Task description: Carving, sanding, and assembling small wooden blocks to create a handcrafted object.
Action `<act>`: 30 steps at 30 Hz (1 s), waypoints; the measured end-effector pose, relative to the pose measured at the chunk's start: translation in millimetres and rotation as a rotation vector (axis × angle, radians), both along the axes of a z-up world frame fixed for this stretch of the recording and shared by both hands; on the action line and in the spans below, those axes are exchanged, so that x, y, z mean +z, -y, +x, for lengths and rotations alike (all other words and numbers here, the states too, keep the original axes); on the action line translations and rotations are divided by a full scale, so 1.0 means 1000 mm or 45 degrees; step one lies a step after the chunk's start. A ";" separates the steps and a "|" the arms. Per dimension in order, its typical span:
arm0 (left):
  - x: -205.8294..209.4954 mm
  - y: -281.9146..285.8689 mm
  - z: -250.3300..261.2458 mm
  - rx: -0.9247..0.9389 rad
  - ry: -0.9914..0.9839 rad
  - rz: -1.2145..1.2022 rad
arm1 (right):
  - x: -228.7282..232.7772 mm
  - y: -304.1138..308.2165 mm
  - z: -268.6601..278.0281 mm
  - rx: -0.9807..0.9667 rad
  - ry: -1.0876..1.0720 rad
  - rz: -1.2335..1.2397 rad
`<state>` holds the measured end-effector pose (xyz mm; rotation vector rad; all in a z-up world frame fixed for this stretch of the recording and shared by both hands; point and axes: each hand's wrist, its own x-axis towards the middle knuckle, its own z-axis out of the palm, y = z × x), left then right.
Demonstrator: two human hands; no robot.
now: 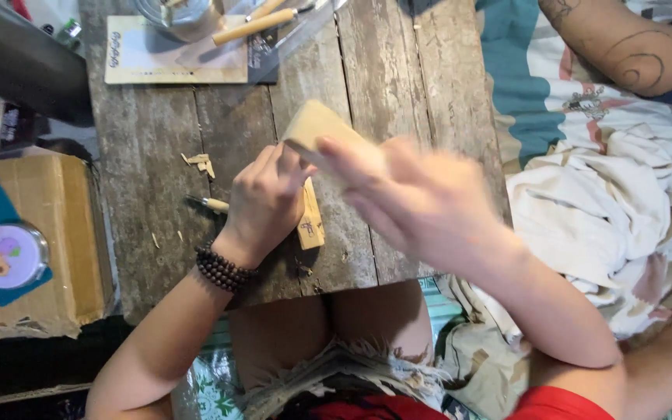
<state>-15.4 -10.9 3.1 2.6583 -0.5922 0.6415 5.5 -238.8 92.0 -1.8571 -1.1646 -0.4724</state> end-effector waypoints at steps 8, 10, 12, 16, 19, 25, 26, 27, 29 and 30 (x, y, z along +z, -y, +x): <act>-0.012 -0.004 0.004 -0.054 0.013 0.064 | -0.005 -0.004 0.005 -0.254 0.207 -0.743; -0.003 -0.001 0.002 -0.039 -0.021 0.006 | 0.000 0.006 0.001 -0.198 0.166 -0.392; -0.004 0.000 0.002 -0.012 -0.055 -0.060 | 0.003 0.005 -0.001 -0.128 0.129 -0.048; -0.004 -0.002 0.001 -0.042 -0.041 -0.053 | 0.015 -0.002 -0.008 -0.222 -0.014 -0.440; -0.009 -0.002 0.003 -0.034 -0.044 -0.084 | 0.009 -0.003 -0.007 -0.195 -0.101 -0.413; -0.009 -0.003 0.006 -0.010 0.044 0.103 | 0.013 -0.007 -0.004 -0.147 0.030 -0.386; -0.014 -0.007 0.005 -0.010 0.051 0.136 | 0.007 -0.011 -0.004 -0.166 -0.023 -0.642; -0.012 -0.005 0.001 -0.001 0.052 0.137 | 0.008 -0.009 -0.005 -0.157 -0.019 -0.641; -0.005 -0.001 0.004 0.037 0.092 0.122 | 0.012 -0.006 -0.003 -0.073 0.030 -0.087; -0.012 -0.002 0.005 0.053 0.106 0.122 | 0.013 -0.010 -0.005 -0.058 0.045 -0.087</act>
